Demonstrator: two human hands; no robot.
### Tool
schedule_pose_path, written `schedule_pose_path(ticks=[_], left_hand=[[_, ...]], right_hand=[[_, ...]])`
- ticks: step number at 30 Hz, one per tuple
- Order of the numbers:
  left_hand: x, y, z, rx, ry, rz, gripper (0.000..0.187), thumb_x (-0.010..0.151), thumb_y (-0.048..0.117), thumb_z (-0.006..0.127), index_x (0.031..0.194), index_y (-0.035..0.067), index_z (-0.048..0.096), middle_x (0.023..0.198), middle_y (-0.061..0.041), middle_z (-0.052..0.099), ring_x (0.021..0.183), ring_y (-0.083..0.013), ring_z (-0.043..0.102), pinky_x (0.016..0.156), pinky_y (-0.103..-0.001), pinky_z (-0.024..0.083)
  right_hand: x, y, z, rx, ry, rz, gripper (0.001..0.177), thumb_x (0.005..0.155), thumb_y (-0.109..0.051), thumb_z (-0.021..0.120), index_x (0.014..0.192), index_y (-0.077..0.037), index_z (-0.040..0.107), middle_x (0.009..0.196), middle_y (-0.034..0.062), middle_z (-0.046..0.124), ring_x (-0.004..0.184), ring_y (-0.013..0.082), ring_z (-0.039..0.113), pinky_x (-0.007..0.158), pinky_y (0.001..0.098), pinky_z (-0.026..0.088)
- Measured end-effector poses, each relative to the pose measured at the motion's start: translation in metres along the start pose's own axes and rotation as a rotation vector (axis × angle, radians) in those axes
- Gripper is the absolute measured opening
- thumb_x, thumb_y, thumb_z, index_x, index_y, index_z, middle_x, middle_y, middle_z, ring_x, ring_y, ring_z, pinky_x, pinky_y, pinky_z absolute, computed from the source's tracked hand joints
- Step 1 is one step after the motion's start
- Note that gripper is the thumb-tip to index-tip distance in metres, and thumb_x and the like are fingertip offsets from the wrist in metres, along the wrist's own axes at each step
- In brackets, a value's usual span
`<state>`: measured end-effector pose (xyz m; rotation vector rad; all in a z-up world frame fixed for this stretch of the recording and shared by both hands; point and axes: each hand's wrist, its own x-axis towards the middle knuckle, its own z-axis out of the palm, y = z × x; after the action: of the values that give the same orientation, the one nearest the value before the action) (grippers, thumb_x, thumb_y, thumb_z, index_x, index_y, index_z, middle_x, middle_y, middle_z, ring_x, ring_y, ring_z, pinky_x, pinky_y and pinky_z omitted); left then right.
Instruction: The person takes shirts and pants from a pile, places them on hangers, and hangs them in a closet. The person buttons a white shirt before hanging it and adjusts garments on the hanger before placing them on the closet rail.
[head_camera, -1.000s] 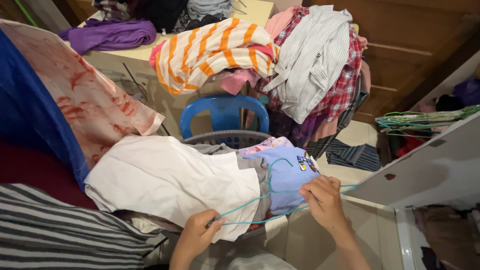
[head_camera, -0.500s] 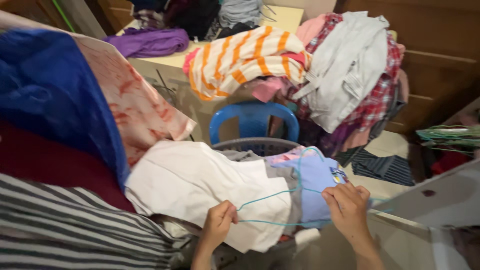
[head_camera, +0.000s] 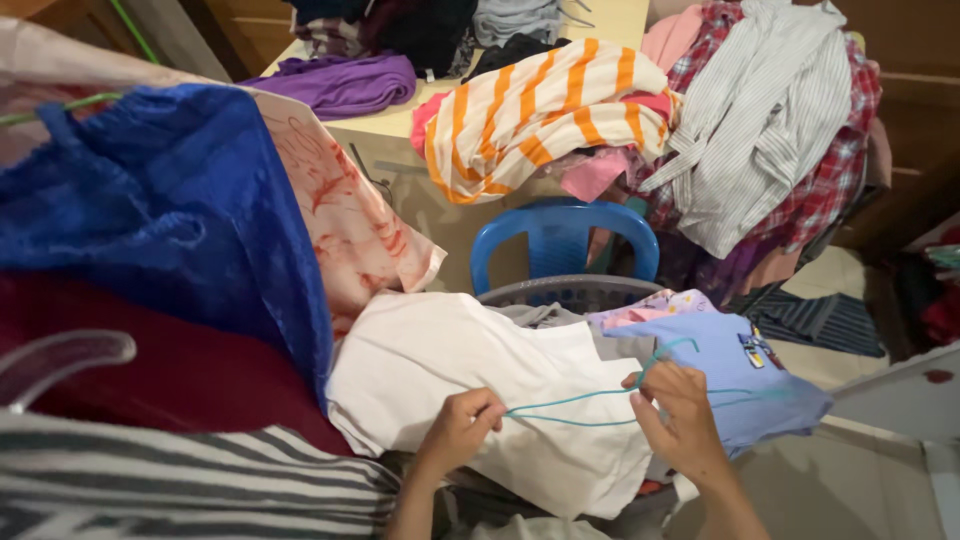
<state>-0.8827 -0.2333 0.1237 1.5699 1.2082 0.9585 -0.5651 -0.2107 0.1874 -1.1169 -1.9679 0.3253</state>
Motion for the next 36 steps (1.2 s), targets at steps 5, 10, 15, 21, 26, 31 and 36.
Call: schedule_pose_path(ticks=[5,10,15,21,26,31,36], left_hand=[[0.017,-0.039,-0.050,0.217,0.313,0.210,0.022,0.084,0.016,0.077,0.091,0.001,0.063,0.086,-0.013,0.068,0.081,-0.0256,0.067,0.076,-0.036,0.053],[0.018,-0.091,-0.131,0.780,0.722,0.053,0.048,0.078,0.030,0.082,0.105,-0.003,0.060,0.104,-0.026,0.064,0.102,-0.0453,0.061,0.090,-0.048,0.048],[0.009,-0.132,-0.162,0.868,0.641,-0.423,0.063,0.079,0.040,0.080,0.118,-0.005,0.060,0.115,-0.031,0.067,0.108,-0.0473,0.063,0.094,-0.050,0.049],[0.011,-0.127,-0.157,0.850,0.626,-0.519,0.043,0.087,0.035,0.073,0.110,-0.001,0.068,0.111,-0.029,0.071,0.105,-0.0466,0.067,0.089,-0.051,0.052],[0.033,-0.064,-0.117,0.723,0.643,-0.256,0.032,0.090,0.029,0.070,0.106,0.002,0.070,0.108,-0.023,0.072,0.100,-0.0434,0.069,0.083,-0.051,0.054],[0.081,0.009,-0.011,0.633,0.383,0.256,0.025,0.086,0.019,0.076,0.102,0.001,0.074,0.111,-0.017,0.073,0.096,-0.0358,0.072,0.083,-0.042,0.056],[0.097,0.032,0.089,0.098,-0.219,0.280,0.052,0.084,0.028,0.080,0.127,0.001,0.065,0.111,-0.017,0.073,0.103,-0.0297,0.072,0.093,-0.036,0.055]], right_hand=[[-0.002,-0.003,0.023,0.052,0.100,0.061,0.008,0.091,-0.009,0.065,0.089,-0.002,0.068,0.079,0.0053,0.062,0.075,0.0214,0.057,0.071,0.0346,0.042],[0.009,0.004,0.025,0.123,0.146,0.240,0.014,0.095,-0.007,0.065,0.086,0.003,0.062,0.073,0.0086,0.058,0.063,0.0202,0.054,0.059,0.0324,0.044],[0.031,0.011,0.014,0.106,0.150,0.194,0.012,0.096,-0.006,0.063,0.089,0.004,0.065,0.071,0.0100,0.055,0.062,0.0199,0.053,0.059,0.0328,0.043],[0.039,0.023,0.002,0.106,0.138,0.163,0.013,0.095,-0.009,0.063,0.089,0.003,0.066,0.070,0.0092,0.055,0.061,0.0184,0.053,0.058,0.0322,0.043],[0.033,0.044,-0.008,0.094,0.146,0.249,0.016,0.095,-0.010,0.065,0.087,0.003,0.067,0.072,0.0087,0.059,0.058,0.0159,0.051,0.055,0.0315,0.042],[0.019,0.070,-0.032,0.047,0.248,0.323,0.016,0.099,-0.012,0.064,0.090,0.000,0.068,0.083,0.0046,0.068,0.066,0.0096,0.057,0.062,0.0262,0.046],[-0.008,0.094,-0.079,-0.058,0.423,0.458,0.019,0.105,-0.018,0.066,0.097,-0.002,0.072,0.079,0.0022,0.065,0.072,0.0082,0.056,0.068,0.0271,0.045]])
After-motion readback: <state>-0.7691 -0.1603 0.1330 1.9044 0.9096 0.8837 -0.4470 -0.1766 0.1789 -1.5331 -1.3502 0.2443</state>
